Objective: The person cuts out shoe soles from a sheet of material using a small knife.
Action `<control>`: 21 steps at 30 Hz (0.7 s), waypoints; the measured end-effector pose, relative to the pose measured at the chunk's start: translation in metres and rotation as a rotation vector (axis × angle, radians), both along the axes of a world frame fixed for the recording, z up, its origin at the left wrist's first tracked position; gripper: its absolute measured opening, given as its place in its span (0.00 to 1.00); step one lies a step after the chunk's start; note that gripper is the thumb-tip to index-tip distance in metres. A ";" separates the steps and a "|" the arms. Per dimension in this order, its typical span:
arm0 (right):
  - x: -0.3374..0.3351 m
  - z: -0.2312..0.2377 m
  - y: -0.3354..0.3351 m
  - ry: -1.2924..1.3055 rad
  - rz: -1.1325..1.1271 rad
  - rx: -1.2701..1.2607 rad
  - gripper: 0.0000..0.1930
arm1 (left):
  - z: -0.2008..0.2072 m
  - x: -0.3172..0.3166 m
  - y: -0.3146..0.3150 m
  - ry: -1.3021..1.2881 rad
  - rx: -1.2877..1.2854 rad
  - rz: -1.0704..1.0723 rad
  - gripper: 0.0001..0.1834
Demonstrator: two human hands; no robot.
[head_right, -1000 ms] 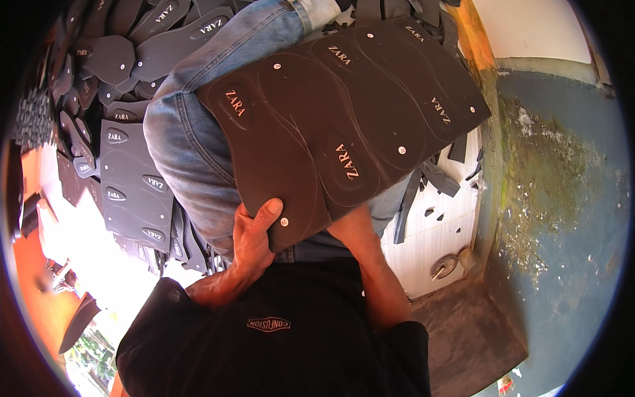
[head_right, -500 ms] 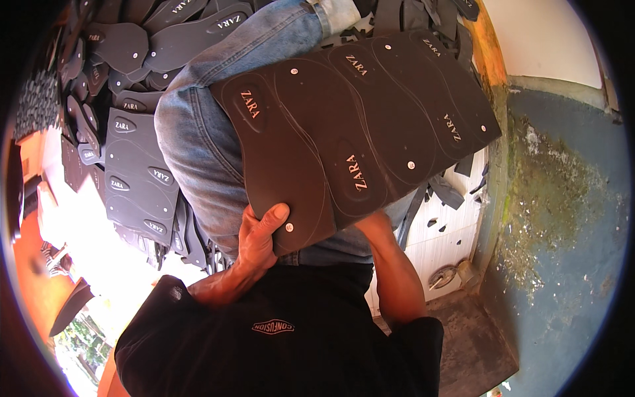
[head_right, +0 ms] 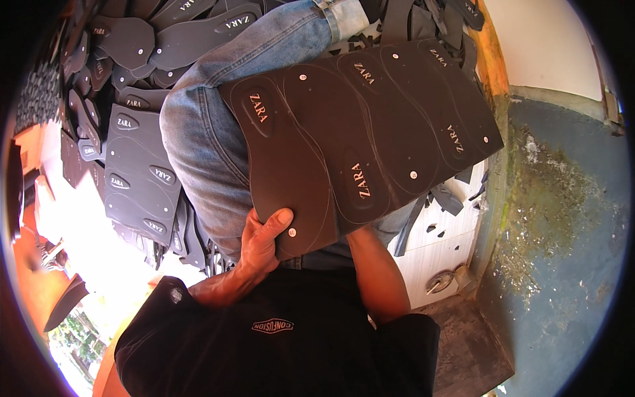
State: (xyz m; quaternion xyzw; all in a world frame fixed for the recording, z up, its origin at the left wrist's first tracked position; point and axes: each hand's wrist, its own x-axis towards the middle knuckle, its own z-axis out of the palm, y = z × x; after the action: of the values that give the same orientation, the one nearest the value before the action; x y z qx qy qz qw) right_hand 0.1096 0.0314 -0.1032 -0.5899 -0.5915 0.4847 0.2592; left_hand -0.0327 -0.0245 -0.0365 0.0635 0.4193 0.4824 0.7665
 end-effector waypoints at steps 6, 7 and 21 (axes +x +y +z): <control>-0.016 -0.002 0.006 -0.001 -0.038 -0.031 0.17 | 0.003 0.001 0.001 0.011 -0.025 -0.006 0.10; -0.019 -0.002 0.007 0.000 -0.042 -0.039 0.17 | 0.003 0.000 0.001 0.010 -0.026 -0.010 0.10; -0.067 -0.013 0.108 0.066 -0.072 -0.295 0.13 | 0.024 -0.068 -0.020 0.050 -0.024 -0.228 0.15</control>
State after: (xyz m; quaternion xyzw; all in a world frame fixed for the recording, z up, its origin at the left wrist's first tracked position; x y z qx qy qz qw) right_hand 0.0426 0.1392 -0.1160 -0.6260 -0.4838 0.5758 0.2063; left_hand -0.1011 -0.0444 -0.0121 0.1137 0.4339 0.3852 0.8065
